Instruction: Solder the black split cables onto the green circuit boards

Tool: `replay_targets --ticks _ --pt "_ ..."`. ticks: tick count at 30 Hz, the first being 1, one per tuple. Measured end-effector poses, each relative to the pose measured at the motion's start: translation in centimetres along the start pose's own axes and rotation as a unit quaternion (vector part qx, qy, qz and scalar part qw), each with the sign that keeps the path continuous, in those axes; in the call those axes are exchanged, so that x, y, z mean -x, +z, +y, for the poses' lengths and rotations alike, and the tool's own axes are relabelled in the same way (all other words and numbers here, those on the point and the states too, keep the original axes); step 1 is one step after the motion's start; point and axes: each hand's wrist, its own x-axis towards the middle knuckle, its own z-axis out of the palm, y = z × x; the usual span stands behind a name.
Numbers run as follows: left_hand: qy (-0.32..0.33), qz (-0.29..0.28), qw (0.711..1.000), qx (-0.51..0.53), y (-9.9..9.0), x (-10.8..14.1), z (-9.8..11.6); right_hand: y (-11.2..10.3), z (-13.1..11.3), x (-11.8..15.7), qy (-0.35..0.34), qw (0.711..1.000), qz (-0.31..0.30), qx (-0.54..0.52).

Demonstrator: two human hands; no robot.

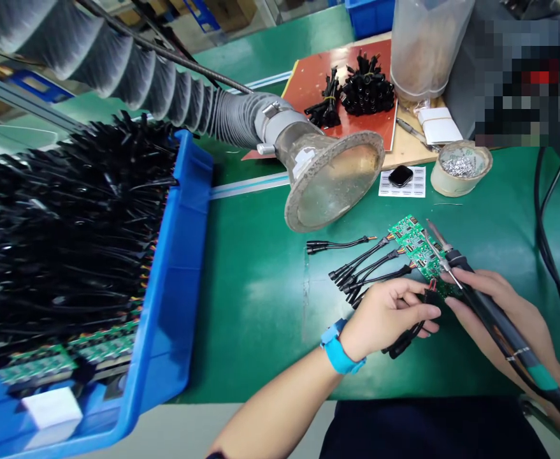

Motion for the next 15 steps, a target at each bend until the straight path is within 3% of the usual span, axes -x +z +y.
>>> replay_targets --ticks 4,12,15 --pt "0.021 -0.007 1.0 -0.019 0.0 0.0 -0.4 0.5 -1.5 -0.6 0.122 0.983 0.011 -0.135" --pt "0.083 -0.029 0.995 -0.043 -0.2 -0.3 -0.8 1.6 -1.9 -0.4 0.222 0.92 0.069 -0.315" --pt "0.13 -0.018 0.987 -0.091 -0.3 -0.2 -0.8 1.3 -2.1 -0.3 0.191 0.941 0.068 -0.271"
